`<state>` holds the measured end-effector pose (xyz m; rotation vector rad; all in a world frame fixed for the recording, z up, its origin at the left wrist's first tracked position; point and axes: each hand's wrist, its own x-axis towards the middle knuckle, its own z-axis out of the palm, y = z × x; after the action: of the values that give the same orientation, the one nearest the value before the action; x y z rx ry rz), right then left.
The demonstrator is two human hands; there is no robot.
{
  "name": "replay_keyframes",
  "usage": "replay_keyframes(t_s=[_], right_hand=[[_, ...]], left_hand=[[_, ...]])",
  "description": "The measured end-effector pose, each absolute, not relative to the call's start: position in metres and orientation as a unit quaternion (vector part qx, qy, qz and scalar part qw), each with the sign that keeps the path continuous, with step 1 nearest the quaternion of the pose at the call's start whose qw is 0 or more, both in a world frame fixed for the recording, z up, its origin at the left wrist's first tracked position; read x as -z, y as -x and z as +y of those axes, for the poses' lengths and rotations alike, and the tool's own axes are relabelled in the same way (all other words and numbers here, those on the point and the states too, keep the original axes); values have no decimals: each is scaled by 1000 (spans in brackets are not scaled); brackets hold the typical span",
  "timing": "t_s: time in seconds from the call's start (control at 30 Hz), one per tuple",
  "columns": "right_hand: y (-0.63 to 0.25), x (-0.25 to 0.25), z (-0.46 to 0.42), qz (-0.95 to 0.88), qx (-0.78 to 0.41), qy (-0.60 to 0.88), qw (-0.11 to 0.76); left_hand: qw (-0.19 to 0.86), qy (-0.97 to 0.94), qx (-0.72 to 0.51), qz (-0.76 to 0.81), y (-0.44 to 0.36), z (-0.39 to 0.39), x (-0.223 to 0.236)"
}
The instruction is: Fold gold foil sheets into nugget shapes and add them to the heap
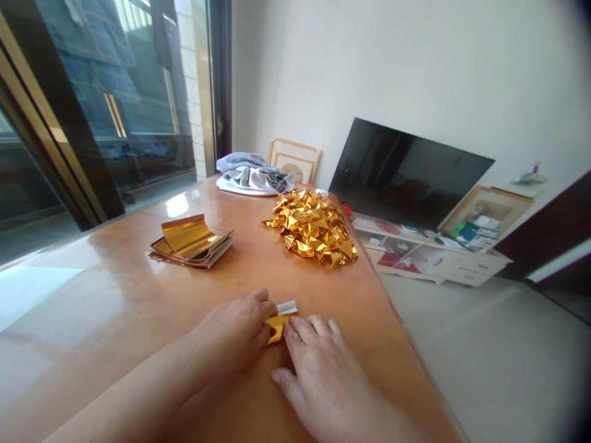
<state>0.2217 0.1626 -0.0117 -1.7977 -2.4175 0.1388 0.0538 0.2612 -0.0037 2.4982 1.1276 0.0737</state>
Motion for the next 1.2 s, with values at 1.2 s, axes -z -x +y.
replay_keyframes(t_s=[1.2], right_hand=[[-227,17,169,-795,-50,599,78]], left_hand=[[180,-898,-27,401,-57,262,10]])
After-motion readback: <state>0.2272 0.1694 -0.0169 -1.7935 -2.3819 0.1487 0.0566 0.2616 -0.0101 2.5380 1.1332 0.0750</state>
